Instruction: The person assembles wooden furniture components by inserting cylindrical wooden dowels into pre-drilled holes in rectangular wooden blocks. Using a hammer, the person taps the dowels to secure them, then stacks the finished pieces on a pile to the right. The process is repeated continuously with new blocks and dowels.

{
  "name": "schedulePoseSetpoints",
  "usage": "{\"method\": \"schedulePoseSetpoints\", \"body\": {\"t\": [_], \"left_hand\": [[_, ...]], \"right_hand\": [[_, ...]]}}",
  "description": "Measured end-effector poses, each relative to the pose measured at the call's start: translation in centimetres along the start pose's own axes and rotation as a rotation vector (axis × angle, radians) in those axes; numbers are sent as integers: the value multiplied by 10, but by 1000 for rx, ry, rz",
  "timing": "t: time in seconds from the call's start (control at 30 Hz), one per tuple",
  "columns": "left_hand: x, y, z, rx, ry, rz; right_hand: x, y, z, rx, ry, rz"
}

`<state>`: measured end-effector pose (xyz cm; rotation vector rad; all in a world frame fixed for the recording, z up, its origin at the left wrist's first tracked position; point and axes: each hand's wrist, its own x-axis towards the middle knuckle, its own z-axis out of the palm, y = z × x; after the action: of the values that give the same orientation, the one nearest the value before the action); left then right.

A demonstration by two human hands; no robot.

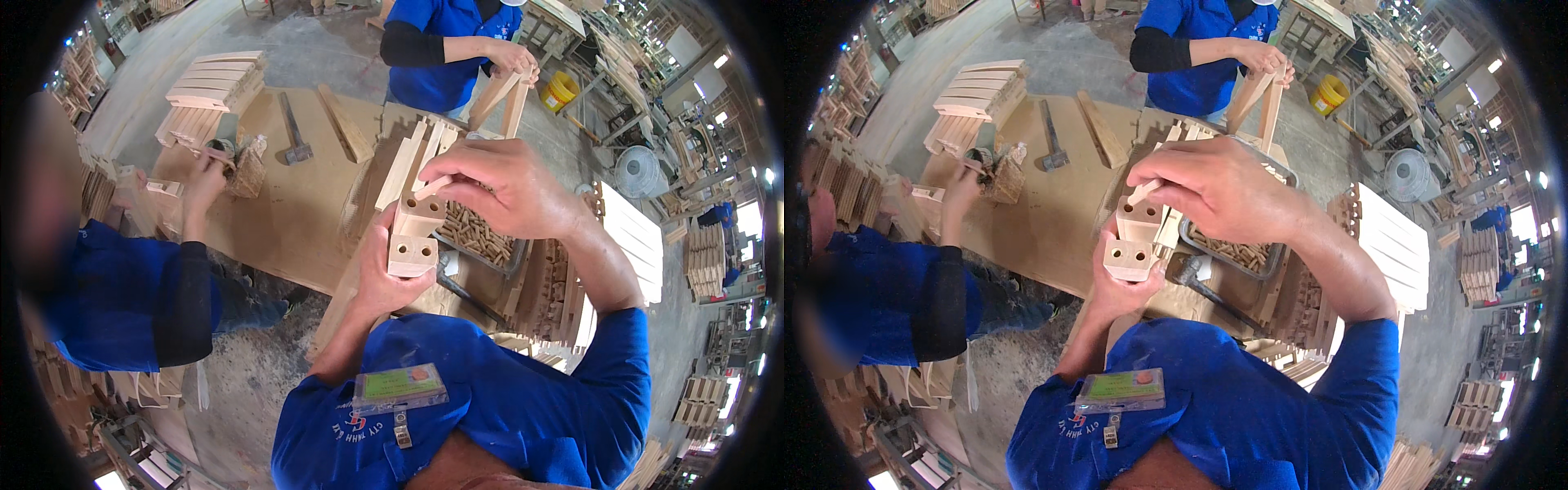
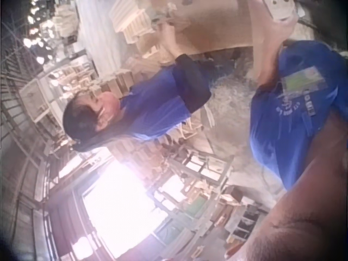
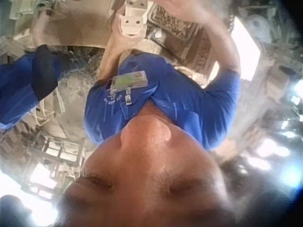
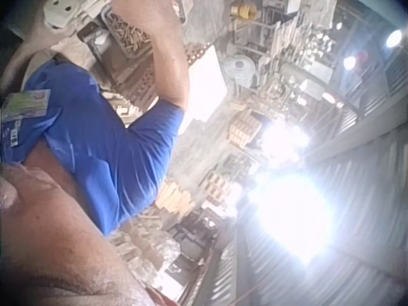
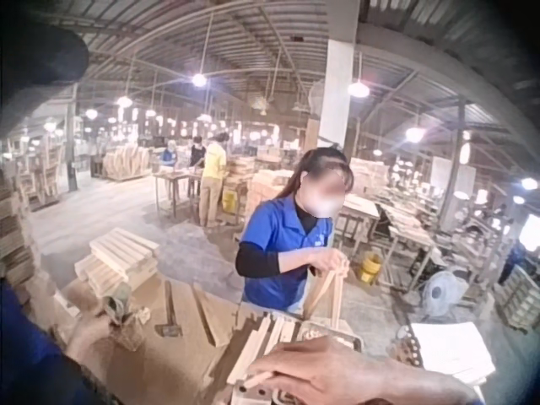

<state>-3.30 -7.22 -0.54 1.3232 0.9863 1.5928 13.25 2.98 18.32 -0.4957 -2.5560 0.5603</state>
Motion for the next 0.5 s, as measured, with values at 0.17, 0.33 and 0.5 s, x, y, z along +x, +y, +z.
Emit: {"method": "schedulePoseSetpoints", "body": {"t": [0.17, 0.33, 0.5], "left_hand": [[-2, -9, -5, 104, -17, -8], [0, -8, -1, 164, -13, 28], [1, -6, 3, 171, -33, 18]], "right_hand": [[21, 1, -12, -88, -204, -119], [34, -9, -14, -349, -393, -192], [44, -19, -20, -401, -513, -133]]}}
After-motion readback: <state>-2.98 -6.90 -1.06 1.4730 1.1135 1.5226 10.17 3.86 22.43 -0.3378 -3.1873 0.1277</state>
